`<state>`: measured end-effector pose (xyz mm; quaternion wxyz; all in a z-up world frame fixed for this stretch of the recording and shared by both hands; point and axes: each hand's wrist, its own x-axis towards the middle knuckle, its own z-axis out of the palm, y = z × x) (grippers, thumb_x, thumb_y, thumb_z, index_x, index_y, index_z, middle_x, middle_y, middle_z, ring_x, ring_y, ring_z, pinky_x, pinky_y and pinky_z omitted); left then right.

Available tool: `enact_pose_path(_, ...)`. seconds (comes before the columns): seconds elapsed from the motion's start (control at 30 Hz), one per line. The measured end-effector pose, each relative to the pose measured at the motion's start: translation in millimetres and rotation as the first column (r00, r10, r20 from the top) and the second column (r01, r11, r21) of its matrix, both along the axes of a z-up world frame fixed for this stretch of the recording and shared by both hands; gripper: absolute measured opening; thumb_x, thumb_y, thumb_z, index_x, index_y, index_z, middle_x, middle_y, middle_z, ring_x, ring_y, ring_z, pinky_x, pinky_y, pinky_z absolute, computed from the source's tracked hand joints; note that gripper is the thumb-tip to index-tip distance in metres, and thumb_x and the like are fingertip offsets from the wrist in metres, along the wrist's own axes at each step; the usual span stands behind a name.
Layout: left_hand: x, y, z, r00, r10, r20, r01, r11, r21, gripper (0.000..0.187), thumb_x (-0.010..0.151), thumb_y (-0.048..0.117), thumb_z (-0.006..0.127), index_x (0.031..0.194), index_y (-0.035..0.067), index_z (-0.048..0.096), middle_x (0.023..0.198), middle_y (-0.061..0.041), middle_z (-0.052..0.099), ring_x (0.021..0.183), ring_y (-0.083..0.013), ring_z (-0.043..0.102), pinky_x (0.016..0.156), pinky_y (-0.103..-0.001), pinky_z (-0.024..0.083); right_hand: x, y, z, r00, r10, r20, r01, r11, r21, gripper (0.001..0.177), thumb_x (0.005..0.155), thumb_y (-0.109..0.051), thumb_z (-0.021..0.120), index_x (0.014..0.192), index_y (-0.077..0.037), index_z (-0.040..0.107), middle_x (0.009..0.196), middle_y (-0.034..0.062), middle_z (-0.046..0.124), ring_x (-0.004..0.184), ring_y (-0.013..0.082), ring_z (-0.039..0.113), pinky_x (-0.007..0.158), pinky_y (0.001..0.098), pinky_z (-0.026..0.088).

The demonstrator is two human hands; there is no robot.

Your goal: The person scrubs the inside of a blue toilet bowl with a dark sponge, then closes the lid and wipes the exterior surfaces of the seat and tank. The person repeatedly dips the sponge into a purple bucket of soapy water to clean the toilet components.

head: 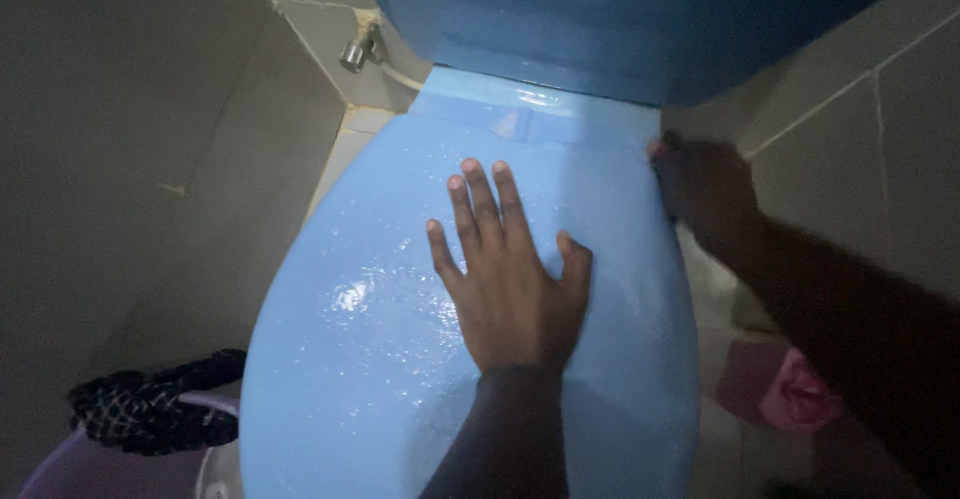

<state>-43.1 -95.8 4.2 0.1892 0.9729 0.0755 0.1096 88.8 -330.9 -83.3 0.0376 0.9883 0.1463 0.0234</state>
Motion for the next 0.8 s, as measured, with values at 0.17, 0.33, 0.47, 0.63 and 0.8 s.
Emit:
enact_pose_path(0.17, -1.3, 1.7, 1.9, 1.0, 0.001, 0.005, -0.001, 1.0, -0.002, 0.084, 0.086, 0.04, 0.055, 0.155, 0.0, 0.029, 0.164, -0.023, 0.026, 0.154, -0.0327, 0.017, 0.121, -0.059, 0.009, 8.9, 24.0, 29.0, 0.848, -0.271, -0.456, 0.516, 0.621, 0.59, 0.04, 0.107, -0.034, 0.05, 0.098, 0.001, 0.068, 0.077, 0.0153, 0.068, 0.062, 0.0224, 0.067, 0.058, 0.0373, 0.057)
enact_pose_path(0.33, -0.3, 2.1, 1.1, 0.998, -0.001, 0.06, 0.004, 0.999, -0.043, 0.085, 0.086, 0.039, 0.057, 0.156, -0.001, 0.031, 0.164, -0.024, 0.028, 0.155, -0.0342, 0.02, 0.122, -0.06, 0.012, -42.4, 27.0, 55.2, 0.81, -0.308, -0.499, 0.485, 0.83, 0.275, 0.053, 0.111, -0.04, 0.035, 0.096, -0.003, 0.071, 0.072, 0.0141, 0.073, 0.053, 0.021, 0.07, 0.059, 0.035, 0.059)
enact_pose_path(0.47, -0.3, 3.8, -1.0, 0.999, -0.001, 0.053, 0.002, 1.0, -0.012, 0.083, 0.087, 0.038, 0.056, 0.155, -0.002, 0.03, 0.163, -0.024, 0.029, 0.155, -0.0337, 0.02, 0.121, -0.061, 0.012, -14.9, 28.5, 46.0, 0.902, -0.294, -0.315, 0.375, 0.896, 0.237, 0.057, 0.116, -0.039, 0.043, 0.089, 0.002, 0.073, 0.073, 0.0162, 0.071, 0.056, 0.0238, 0.066, 0.062, 0.0386, 0.057)
enact_pose_path(0.63, -1.7, 3.4, -0.4, 0.995, -0.004, 0.099, 0.007, 1.0, -0.03, 0.082, 0.088, 0.038, 0.056, 0.156, -0.002, 0.031, 0.164, -0.024, 0.029, 0.155, -0.0338, 0.019, 0.122, -0.06, 0.012, 10.2, 32.0, 70.7, 0.749, -0.425, -0.509, 0.641, 0.66, 0.393, 0.032, 0.103, -0.031, 0.062, 0.089, -0.003, 0.069, 0.074, 0.0149, 0.07, 0.058, 0.0232, 0.066, 0.061, 0.0418, 0.058)
enact_pose_path(0.8, 0.0, 5.1, 1.1, 0.997, -0.004, 0.078, 0.009, 0.998, -0.068, 0.082, 0.086, 0.036, 0.057, 0.155, -0.002, 0.032, 0.163, -0.024, 0.03, 0.155, -0.0336, 0.019, 0.121, -0.061, 0.012, -59.6, 46.8, 97.7, 0.898, -0.328, -0.295, 0.435, 0.766, 0.473, 0.035, 0.104, -0.039, 0.054, 0.116, -0.009, 0.069, 0.083, 0.0092, 0.07, 0.063, 0.0239, 0.07, 0.061, 0.0433, 0.059)
